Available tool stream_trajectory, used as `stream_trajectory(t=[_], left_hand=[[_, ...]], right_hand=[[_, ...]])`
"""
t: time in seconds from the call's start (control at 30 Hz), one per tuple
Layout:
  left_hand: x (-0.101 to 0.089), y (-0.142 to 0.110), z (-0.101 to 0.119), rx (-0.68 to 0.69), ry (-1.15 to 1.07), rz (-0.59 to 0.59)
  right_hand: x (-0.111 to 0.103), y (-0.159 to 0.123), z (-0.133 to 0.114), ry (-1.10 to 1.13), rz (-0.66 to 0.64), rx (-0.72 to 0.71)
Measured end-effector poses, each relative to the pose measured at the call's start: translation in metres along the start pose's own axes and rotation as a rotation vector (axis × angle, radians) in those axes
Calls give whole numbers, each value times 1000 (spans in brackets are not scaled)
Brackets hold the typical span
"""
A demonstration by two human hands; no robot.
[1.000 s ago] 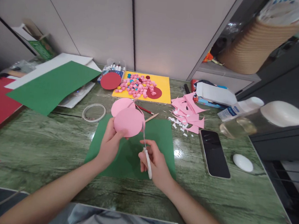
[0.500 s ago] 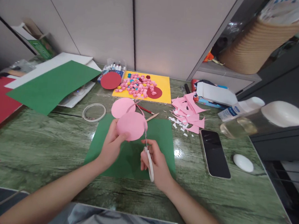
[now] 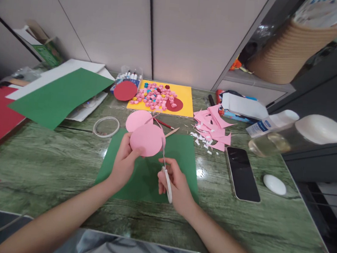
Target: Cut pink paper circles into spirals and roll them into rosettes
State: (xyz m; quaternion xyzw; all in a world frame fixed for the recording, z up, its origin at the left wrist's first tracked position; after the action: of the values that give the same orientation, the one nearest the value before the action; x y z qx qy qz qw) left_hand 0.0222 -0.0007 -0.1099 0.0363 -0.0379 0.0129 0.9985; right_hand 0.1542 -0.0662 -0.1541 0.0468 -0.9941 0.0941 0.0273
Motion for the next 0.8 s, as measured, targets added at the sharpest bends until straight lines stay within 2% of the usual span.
stream_trajectory(t=[0.17, 0.47, 0.8], left_hand=[[-3, 1, 4, 42, -13, 31], [-5, 1, -1, 3, -33, 61], [2, -4, -5, -37, -24, 5]], right_hand=[[0, 0, 0, -22, 7, 9], [3, -1, 2, -9, -5, 31], [1, -2, 0, 3, 15, -3]])
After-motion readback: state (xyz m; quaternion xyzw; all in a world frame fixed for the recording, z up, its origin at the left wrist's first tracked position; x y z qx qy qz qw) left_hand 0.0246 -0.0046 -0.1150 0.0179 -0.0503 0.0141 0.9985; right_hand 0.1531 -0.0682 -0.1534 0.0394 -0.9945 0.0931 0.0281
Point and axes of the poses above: each hand's wrist, its own y-axis towards the middle knuckle, its own x-axis out of the palm, z = x × y, the point moved 9 cm from there along y, towards the middle knuckle, and after that the axes turned 4 degrees about z, right-handed, at the moved point
